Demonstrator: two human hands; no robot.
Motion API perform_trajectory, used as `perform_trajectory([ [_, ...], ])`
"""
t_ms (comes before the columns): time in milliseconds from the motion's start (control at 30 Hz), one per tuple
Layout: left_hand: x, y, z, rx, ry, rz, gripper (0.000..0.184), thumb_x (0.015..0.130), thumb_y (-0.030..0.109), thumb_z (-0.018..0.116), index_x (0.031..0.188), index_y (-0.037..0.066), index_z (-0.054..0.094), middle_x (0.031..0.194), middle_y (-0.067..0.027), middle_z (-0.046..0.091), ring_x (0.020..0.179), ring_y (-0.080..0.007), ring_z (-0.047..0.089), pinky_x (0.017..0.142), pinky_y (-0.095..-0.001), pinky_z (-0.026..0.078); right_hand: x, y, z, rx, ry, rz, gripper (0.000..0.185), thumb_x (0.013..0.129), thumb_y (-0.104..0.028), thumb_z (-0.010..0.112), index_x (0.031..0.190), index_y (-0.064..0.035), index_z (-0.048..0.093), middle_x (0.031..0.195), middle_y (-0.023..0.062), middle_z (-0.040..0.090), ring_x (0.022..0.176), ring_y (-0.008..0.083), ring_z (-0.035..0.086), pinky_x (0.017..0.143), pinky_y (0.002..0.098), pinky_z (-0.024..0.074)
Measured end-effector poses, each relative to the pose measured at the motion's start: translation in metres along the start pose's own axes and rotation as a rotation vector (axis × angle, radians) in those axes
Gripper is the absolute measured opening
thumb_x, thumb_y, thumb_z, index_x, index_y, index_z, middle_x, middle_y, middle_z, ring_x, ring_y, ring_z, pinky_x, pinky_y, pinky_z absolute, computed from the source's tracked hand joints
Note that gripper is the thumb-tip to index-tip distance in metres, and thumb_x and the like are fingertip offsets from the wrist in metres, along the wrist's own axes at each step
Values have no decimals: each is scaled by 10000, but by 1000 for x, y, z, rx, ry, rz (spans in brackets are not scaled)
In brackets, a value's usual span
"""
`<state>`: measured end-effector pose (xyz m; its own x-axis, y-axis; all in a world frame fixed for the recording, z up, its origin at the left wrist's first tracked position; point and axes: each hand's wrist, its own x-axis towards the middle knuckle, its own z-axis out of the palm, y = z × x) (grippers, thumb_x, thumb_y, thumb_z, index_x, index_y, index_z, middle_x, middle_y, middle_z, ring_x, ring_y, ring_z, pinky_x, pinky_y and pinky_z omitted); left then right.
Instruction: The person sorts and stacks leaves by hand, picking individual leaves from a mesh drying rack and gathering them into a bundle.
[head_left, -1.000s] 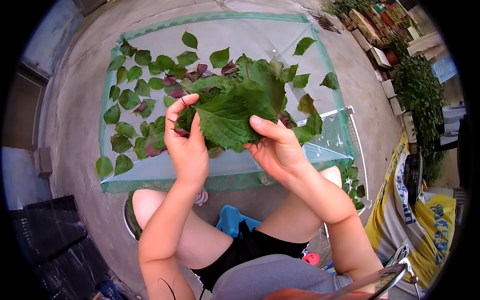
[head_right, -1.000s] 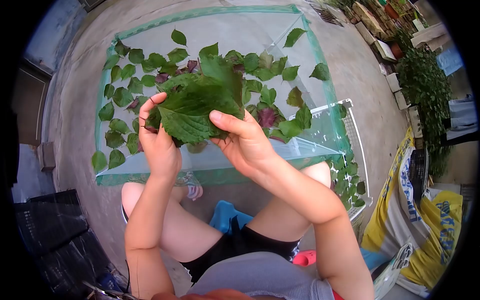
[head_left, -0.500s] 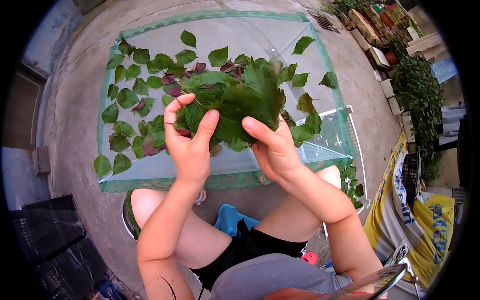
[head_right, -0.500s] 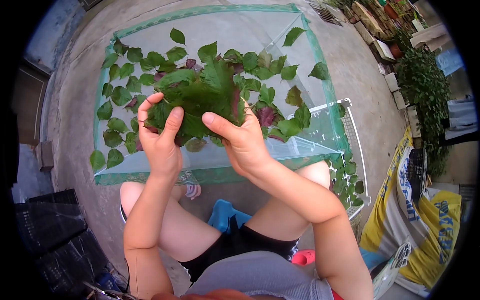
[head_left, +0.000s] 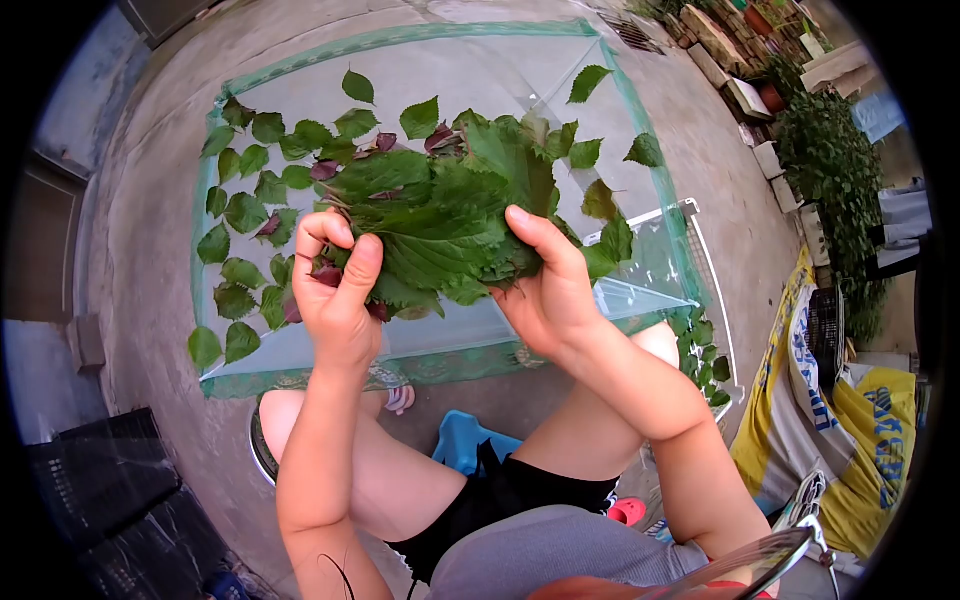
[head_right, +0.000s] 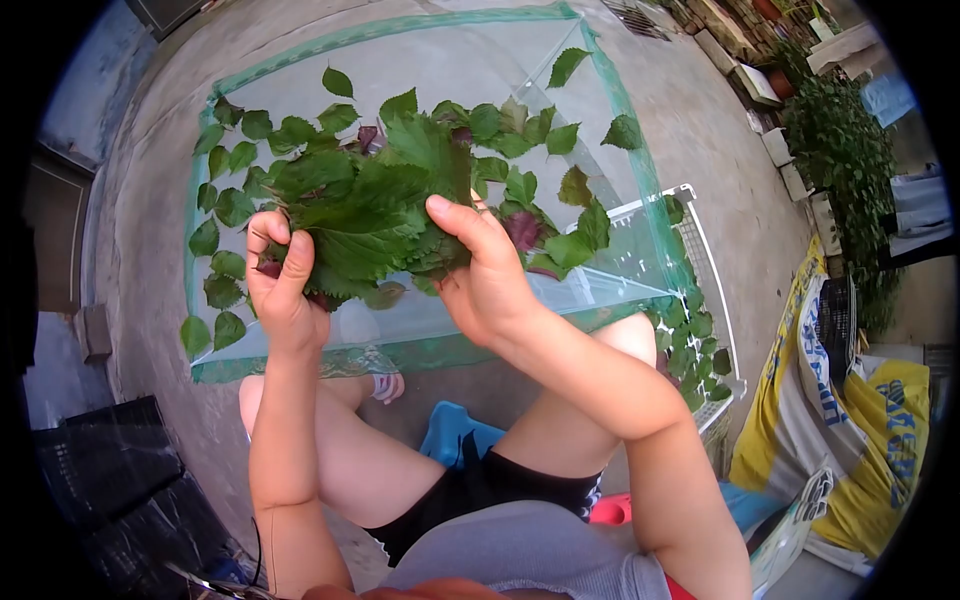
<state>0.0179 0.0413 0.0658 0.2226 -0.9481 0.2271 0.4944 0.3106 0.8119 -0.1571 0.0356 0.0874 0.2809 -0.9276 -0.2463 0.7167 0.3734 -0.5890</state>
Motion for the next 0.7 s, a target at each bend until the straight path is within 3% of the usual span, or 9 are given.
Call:
perform_trajectory([
  [100,4,7,-3,-97,30,-117,169,874,26,626,929,97,483,935,9,497,867,-102,480,819,-242,400,1,-2,-2,23,42,6,374,901,-208,577,1208,3,542,1188,106,612,1110,203,571,978,367,434],
  [133,7,7,-10,-116,-31,-98,110,914,66,561,975,100,476,1043,-64,563,967,-179,559,851,-314,477,2,-2,-4,11,35,4,369,899,-201,584,1221,-31,521,1165,83,612,1071,185,580,944,355,447],
  [167,8,5,-12,-119,71,-99,133,887,41,591,975,85,502,986,-41,570,900,-143,555,829,-281,450,2,-3,-5,-1,29,2,372,896,-193,591,1234,-66,499,1142,60,612,1032,167,590,910,344,460],
  [233,14,9,-23,-175,44,-104,124,938,83,512,1061,89,521,1119,-92,595,1025,-195,589,886,-338,487,2,-5,-5,-4,28,-15,368,895,-183,591,1230,-62,500,1137,64,614,1030,169,592,911,349,463],
  [400,24,23,-26,-308,122,-122,325,917,88,545,1237,52,500,1158,-92,594,1079,-207,579,958,-365,467,2,-9,-6,5,15,-42,367,887,-141,595,1229,-48,499,1130,74,617,1034,181,594,915,374,468],
  [500,22,25,-25,-395,194,-277,441,918,120,569,1335,49,445,1208,-82,574,1114,-209,561,988,-373,447,3,-8,-6,43,-22,-73,379,868,-97,611,1226,-40,500,1135,81,615,1046,195,589,920,389,470],
  [567,16,22,-22,-358,43,-340,548,886,136,631,1377,44,407,1227,-79,559,1107,-216,561,992,-372,443,5,-6,-7,46,-16,-106,408,847,-55,631,1231,-43,492,1143,86,611,1057,202,582,933,390,462],
  [633,11,21,-11,-253,-177,-317,848,723,109,792,1424,36,321,1189,-77,563,1045,-201,585,945,-328,467,4,-3,-6,27,-28,-139,423,843,-45,637,1238,-49,484,1148,86,608,1066,197,577,940,387,456],
  [700,4,17,1,-174,-214,-293,910,672,85,819,1422,18,308,1161,-71,579,1044,-192,587,936,-314,468,3,-1,-4,8,-43,-169,439,839,-35,642,1245,-55,476,1152,86,605,1075,192,572,947,384,451],
])
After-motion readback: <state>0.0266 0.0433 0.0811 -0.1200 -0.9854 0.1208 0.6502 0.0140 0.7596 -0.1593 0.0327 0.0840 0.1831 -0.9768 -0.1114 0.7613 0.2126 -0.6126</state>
